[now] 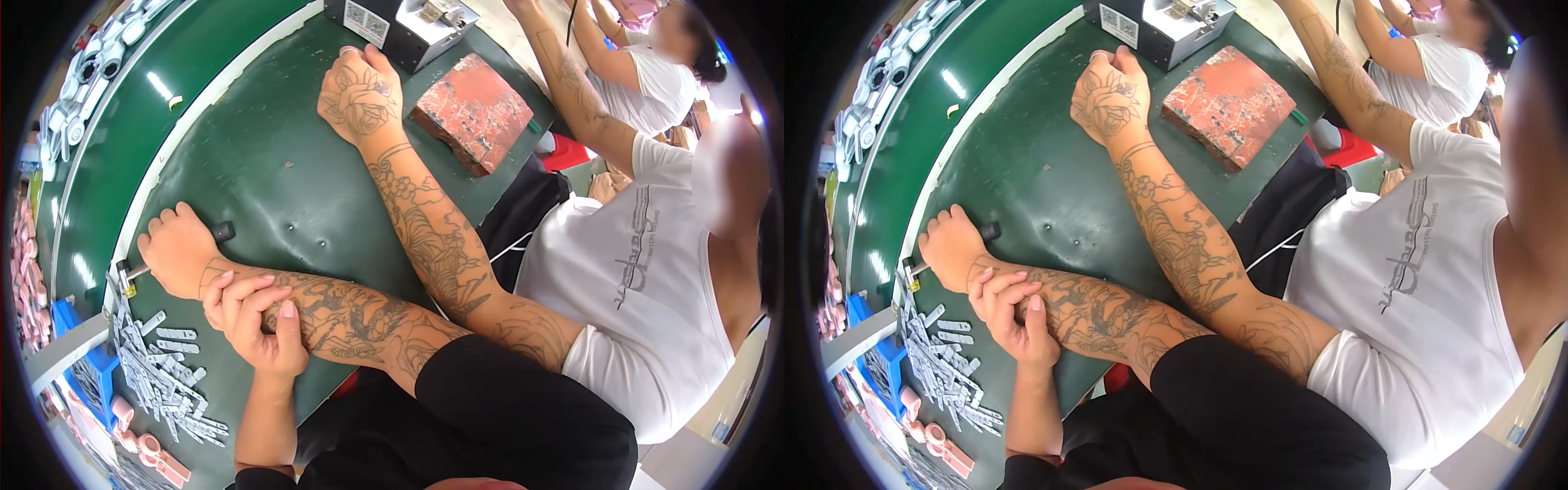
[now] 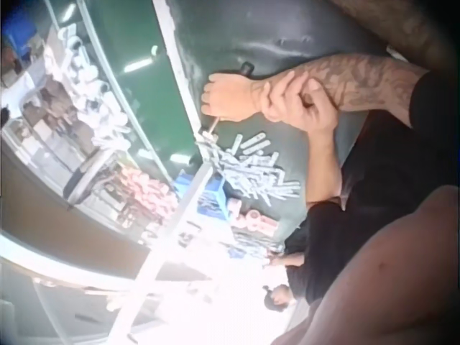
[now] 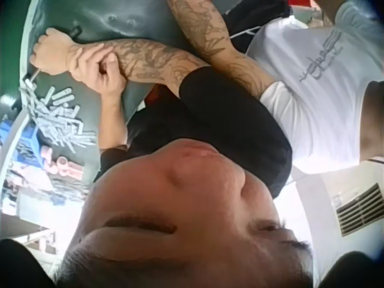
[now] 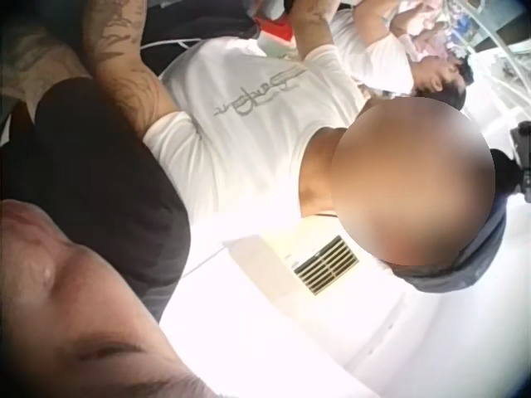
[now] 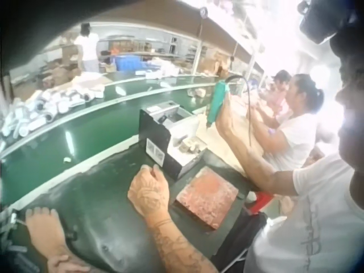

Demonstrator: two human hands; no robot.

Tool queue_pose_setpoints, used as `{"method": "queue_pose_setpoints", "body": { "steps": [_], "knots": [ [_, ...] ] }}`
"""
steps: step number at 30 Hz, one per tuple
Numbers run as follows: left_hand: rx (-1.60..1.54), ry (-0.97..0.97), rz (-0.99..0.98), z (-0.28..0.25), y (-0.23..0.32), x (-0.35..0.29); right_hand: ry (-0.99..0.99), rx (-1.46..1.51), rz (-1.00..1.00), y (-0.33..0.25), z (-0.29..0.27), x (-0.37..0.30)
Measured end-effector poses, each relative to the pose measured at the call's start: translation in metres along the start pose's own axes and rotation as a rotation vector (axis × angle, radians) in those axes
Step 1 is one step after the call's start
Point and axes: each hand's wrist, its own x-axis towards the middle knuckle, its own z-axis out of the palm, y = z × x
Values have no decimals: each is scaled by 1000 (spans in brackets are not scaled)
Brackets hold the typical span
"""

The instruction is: Assembling plastic handheld fan components and metal clips using a small hammer.

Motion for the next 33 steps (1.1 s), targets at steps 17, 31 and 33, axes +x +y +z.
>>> {"method": "queue_pose_setpoints", "body": {
  "steps": [17,31,33],
  "knots": [
    [15,6,-27,1,0,-4,49,-51,-10,4,0,-1],
    [-20,27,-11,4,-1,-2,-49,15,66,1,10,6],
    [-24,31,-8,5,0,-1,-58,10,64,0,7,5]
  ]
}}
